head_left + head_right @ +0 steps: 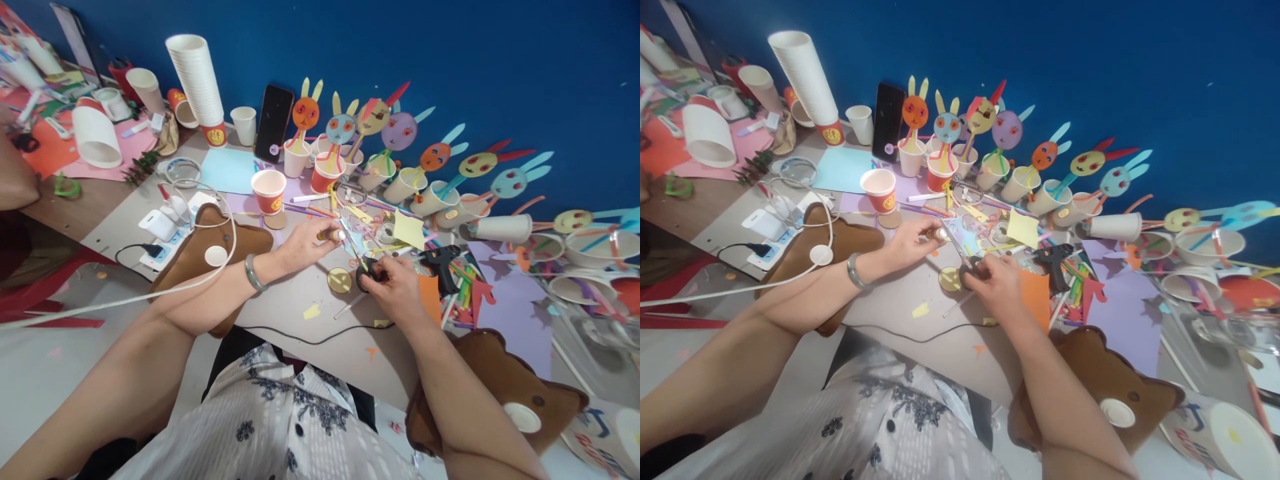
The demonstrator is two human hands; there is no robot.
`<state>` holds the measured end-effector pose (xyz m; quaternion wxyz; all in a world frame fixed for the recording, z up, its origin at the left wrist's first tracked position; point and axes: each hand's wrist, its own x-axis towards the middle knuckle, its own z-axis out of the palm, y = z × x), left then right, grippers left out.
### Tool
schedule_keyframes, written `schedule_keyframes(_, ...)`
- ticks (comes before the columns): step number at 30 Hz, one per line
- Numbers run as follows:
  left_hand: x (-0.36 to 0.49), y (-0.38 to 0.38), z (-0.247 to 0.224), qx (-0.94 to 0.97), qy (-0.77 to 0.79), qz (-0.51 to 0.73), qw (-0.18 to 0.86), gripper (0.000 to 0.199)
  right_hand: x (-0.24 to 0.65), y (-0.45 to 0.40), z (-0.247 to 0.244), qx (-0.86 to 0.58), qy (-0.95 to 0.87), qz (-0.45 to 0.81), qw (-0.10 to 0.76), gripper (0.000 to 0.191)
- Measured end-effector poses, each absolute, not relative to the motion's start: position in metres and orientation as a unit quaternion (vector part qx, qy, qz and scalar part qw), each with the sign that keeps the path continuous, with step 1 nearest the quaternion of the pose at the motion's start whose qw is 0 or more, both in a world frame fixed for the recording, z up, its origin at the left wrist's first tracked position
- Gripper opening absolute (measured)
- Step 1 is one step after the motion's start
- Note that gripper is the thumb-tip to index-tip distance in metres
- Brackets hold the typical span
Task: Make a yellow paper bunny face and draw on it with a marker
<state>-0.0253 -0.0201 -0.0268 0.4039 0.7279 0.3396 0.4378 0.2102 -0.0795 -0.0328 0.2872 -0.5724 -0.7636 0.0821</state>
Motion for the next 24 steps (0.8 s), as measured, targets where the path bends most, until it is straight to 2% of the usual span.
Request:
schedule_keyframes(4, -0.025, -0.019, -0.029, 0.729, 0.339, 0.440, 0.400, 0.013, 0.213, -0.078, -0.036, -0.593, -0.746, 0.063, 0.295, 0.033)
schedule_keyframes(10, -0.028, -0.020, -0.026, 0.664, 0.392, 0.452, 0.448, 0.012, 0.215, -0.077, -0.040, -0.608, -0.735, -0.049, 0.297, 0.029)
schedule_keyframes(16, -0.031, -0.016, -0.026, 0.643, 0.380, 0.470, 0.471, 0.046, 0.213, -0.082, -0.033, -0.555, -0.778, -0.148, 0.255, 0.029)
schedule_keyframes(18, -0.031, -0.014, -0.028, 0.659, 0.381, 0.474, 0.443, 0.047, 0.212, -0.085, -0.028, -0.550, -0.787, -0.165, 0.226, 0.030)
schedule_keyframes(22, -0.031, -0.011, -0.034, 0.727, 0.373, 0.473, 0.329, 0.032, 0.209, -0.090, -0.013, -0.550, -0.799, -0.171, 0.171, 0.030)
schedule_keyframes(24, -0.032, -0.010, -0.035, 0.744, 0.370, 0.465, 0.305, 0.026, 0.209, -0.091, -0.005, -0.544, -0.808, -0.161, 0.156, 0.028)
